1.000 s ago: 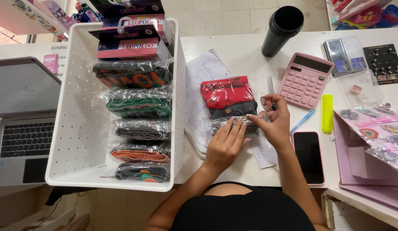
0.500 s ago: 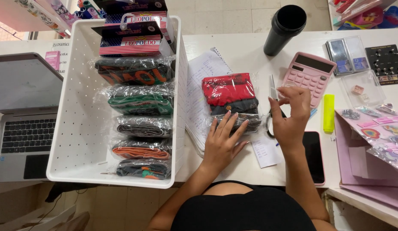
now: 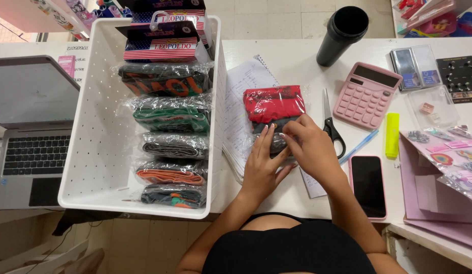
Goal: The person arranges several packaged undergarments in a white plastic bin, picks up one additional package from a shelf, and seals it with a piece of tape using scissors.
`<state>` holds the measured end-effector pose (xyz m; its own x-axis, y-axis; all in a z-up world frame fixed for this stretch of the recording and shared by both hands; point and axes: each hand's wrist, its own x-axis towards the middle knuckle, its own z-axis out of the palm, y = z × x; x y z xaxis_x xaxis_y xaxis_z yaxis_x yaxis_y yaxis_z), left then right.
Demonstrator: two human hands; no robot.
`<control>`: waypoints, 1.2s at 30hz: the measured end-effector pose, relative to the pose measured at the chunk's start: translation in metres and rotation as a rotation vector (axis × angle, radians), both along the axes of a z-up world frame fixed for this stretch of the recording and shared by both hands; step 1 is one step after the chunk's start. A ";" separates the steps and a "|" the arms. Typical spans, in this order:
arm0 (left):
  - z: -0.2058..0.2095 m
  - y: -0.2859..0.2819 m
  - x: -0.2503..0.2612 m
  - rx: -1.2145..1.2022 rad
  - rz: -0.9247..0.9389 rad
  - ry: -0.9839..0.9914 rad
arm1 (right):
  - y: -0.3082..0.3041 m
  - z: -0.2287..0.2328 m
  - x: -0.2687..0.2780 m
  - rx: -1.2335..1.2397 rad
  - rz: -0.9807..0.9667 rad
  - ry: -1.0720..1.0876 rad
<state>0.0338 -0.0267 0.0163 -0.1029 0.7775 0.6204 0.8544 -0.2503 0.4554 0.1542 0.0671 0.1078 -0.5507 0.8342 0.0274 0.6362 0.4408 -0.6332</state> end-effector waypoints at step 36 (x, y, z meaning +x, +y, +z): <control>-0.029 0.004 0.004 0.036 -0.003 -0.049 | -0.010 -0.040 -0.034 0.362 -0.143 -0.246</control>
